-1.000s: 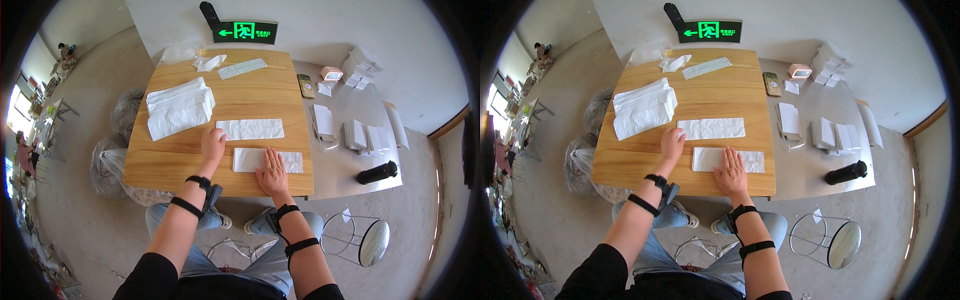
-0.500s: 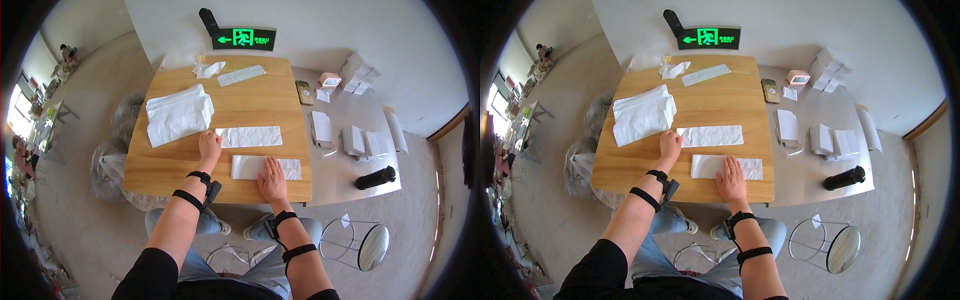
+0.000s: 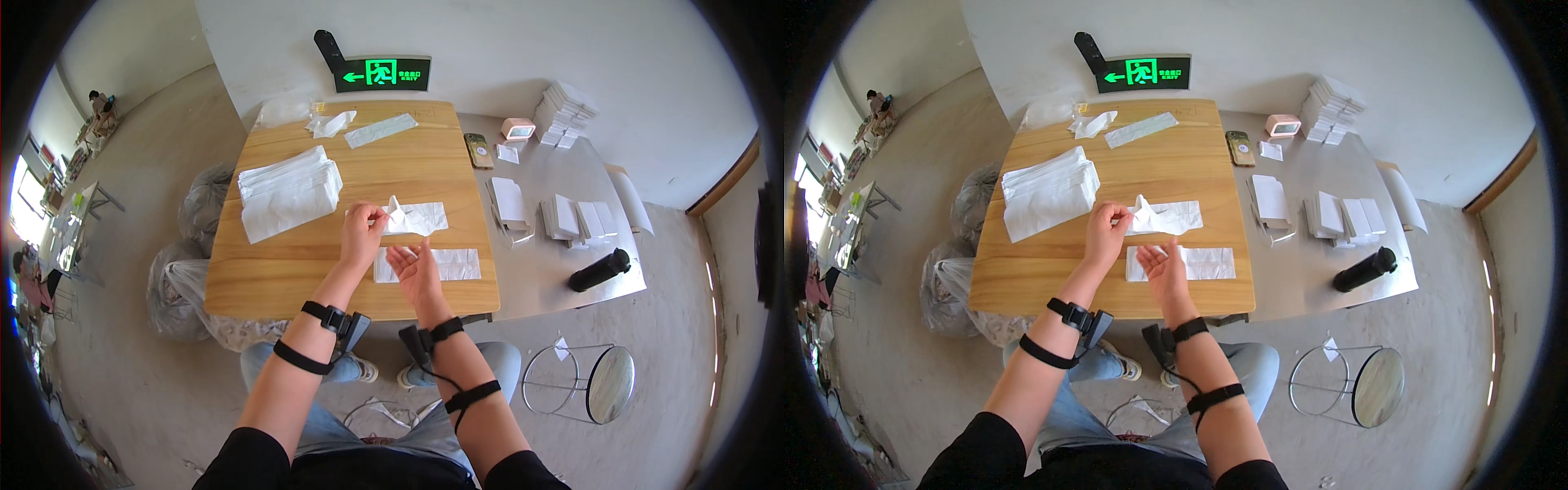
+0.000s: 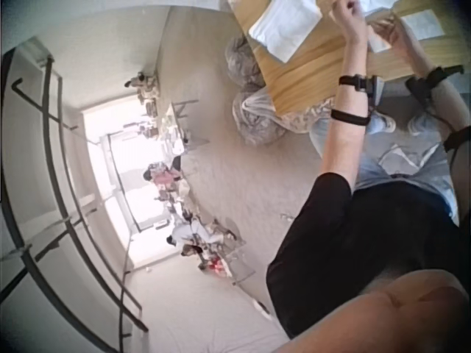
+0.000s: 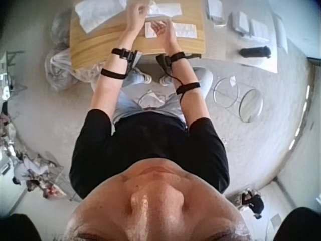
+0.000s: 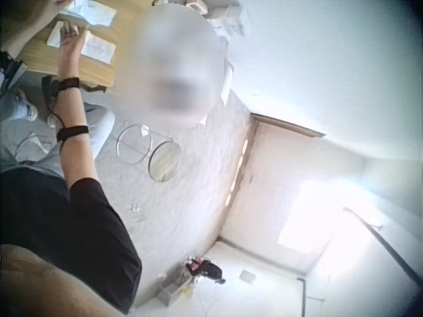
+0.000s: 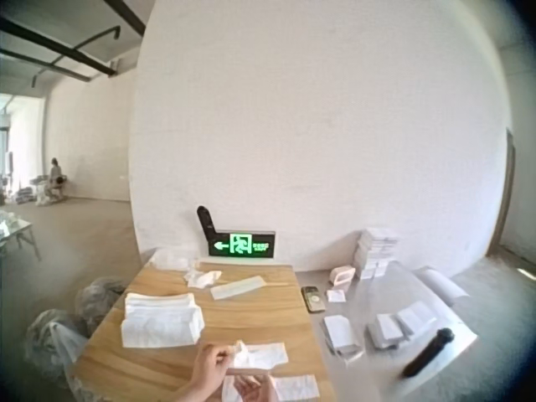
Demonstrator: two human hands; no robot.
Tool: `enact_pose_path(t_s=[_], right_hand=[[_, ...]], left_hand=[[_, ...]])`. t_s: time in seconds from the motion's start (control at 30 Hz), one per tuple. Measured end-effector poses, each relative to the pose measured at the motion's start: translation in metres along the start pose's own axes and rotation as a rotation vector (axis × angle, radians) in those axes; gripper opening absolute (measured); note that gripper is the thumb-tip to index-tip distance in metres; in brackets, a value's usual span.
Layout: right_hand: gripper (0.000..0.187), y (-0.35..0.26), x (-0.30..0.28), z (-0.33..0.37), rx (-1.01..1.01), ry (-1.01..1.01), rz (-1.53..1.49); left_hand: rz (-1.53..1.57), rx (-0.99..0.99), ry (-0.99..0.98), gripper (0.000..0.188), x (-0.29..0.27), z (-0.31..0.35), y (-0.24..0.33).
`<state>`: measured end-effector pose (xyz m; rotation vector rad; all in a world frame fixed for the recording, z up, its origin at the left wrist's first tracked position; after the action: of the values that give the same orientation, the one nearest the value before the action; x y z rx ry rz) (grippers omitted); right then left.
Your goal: Folding and stacking white filter sheets at a workstation in a workshop environment.
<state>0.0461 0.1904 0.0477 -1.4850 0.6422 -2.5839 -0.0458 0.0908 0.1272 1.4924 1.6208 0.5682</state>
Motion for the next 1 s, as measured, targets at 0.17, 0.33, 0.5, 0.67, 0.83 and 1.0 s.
enact_pose_path(t_s=[0.17, 0.33, 0.5, 0.67, 0.83, 1.0], right_hand=[[0.025, -0.030, -0.020, -0.020, -0.169, 0.077, -0.101], [0.021, -0.039, -0.015, 0.003, -0.294, 0.182, 0.244], [0.027, -0.045, -0.045, 0.007, -0.321, 0.233, 0.470], [0.028, -0.043, -0.054, 0.007, -0.337, 0.330, 0.799], [0.025, -0.041, -0.053, 0.012, -0.366, 0.344, 1.029], [0.023, -0.038, -0.055, 0.017, -0.377, 0.311, 1.024]], left_hand=[[0.067, -0.051, -0.262, 0.011, -0.041, 0.019, 0.014], [-0.124, -0.098, -0.250, 0.010, -0.078, 0.041, -0.029], [-0.007, -0.351, -0.190, 0.011, -0.073, 0.061, -0.054], [-0.143, -0.154, -0.110, 0.012, -0.081, 0.079, -0.107], [-0.057, -0.515, -0.085, 0.014, -0.081, 0.085, -0.125], [0.104, -0.595, -0.018, 0.029, -0.077, 0.090, -0.139]])
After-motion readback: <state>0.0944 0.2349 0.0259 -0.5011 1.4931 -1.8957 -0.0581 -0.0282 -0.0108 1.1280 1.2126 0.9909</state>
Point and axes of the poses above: each hand's wrist, its own z-axis away from the middle knuckle, its own x-axis out of the palm, y = z × x, the point moved 1 cm from there along -z, towards the middle knuckle, and after that the axes turned 3 degrees about y, right-handed, at the moved point
